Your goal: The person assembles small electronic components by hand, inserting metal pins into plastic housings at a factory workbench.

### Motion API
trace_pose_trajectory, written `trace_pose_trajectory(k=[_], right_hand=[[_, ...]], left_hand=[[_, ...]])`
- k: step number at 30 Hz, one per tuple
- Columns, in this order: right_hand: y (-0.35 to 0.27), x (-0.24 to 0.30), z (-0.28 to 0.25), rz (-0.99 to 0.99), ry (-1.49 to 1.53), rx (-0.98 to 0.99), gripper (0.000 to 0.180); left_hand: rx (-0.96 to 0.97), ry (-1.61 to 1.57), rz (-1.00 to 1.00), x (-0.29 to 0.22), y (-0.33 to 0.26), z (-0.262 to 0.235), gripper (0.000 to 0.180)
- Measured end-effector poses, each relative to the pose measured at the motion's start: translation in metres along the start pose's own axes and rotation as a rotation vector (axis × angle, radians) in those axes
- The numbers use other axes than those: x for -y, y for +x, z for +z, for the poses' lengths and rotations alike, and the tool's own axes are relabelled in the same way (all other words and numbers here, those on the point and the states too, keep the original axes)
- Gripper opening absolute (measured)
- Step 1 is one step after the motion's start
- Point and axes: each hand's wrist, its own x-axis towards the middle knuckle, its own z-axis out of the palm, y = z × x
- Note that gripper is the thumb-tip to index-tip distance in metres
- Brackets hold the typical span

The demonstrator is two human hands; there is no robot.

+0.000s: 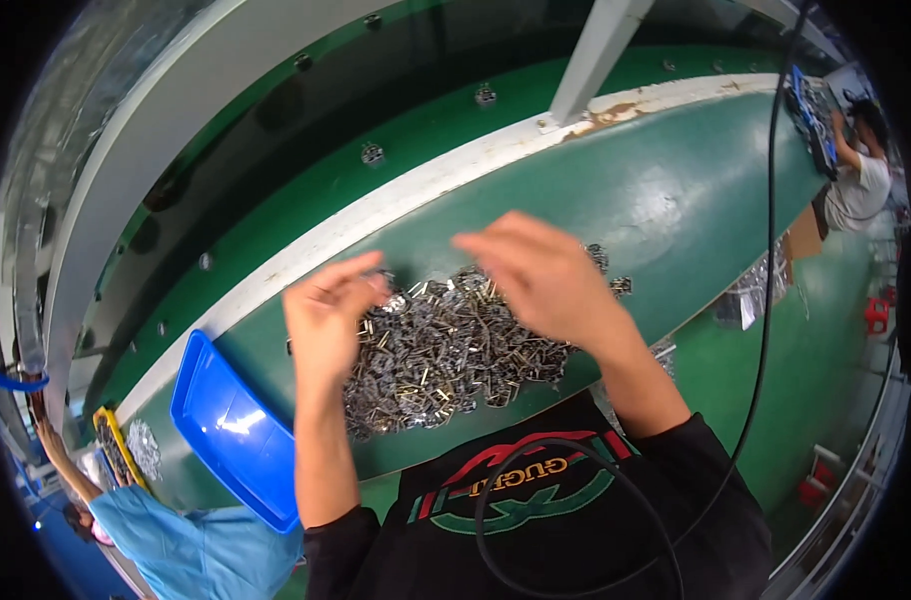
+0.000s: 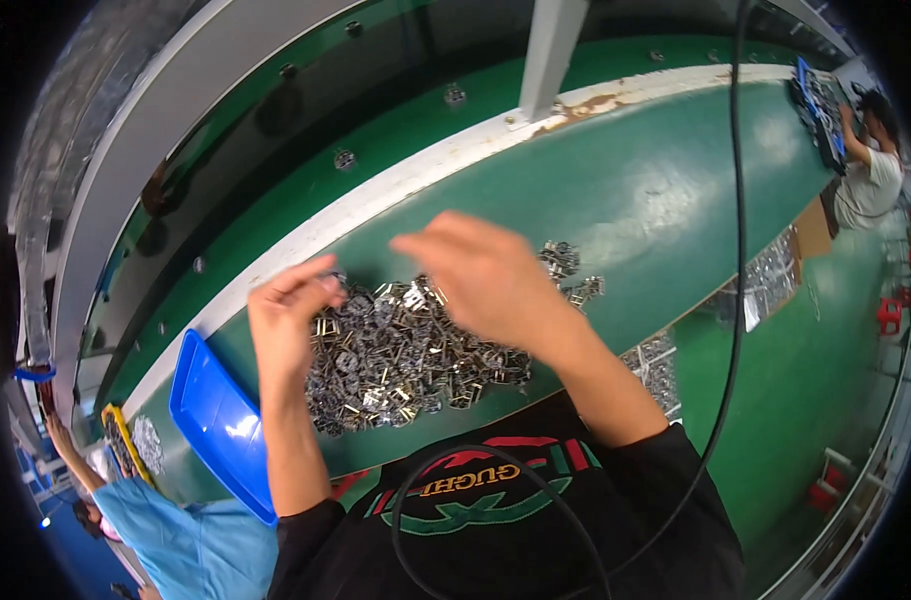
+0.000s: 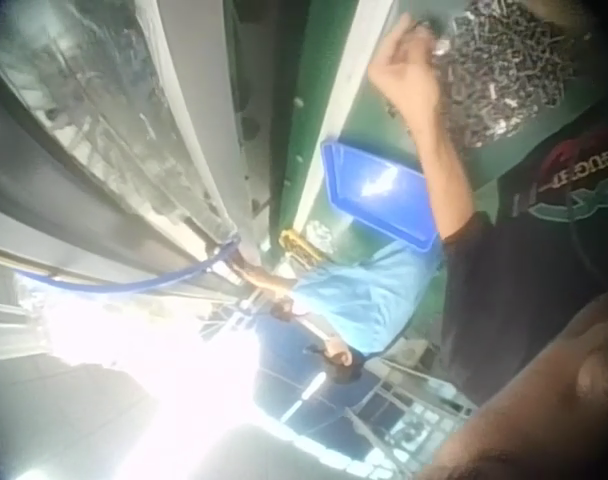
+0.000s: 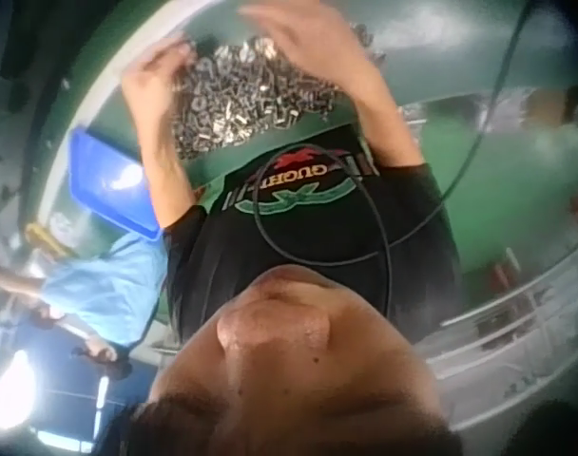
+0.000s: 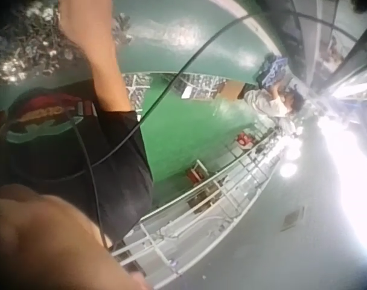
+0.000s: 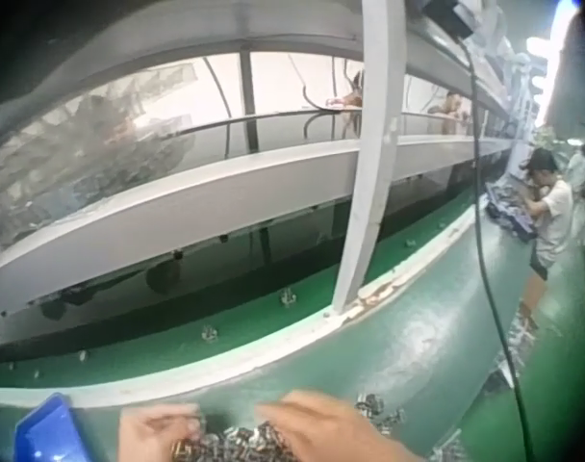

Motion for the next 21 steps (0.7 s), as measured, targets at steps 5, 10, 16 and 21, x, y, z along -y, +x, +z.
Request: trace_pose_trajectory(k=[5, 10, 16, 21], right_hand=[[-0.039, -0.05, -0.089, 0.428, -0.385, 0.068, 0.02], [-0.074, -0.052, -0.127, 0.704, -0.288, 0.295, 0.023], [-0.093, -0.06, -0.118, 0.787, 0.0, 0.275, 0.028], [-0.105, -0.072, -0.115, 0.628, -0.218, 0.001, 0.038]], left_hand=[[-0.176, 0.377, 0.093, 0.017, 0.093, -0.04, 0.028], [-0.24, 0.416, 0.021, 0.048, 0.153, -0.092, 0.028], [-0.415, 0.859, 0.247, 0.042, 0.146, -0.12, 0.035], [-0.304, 1.188, 0.28, 0.058, 0.13, -0.18, 0.04]])
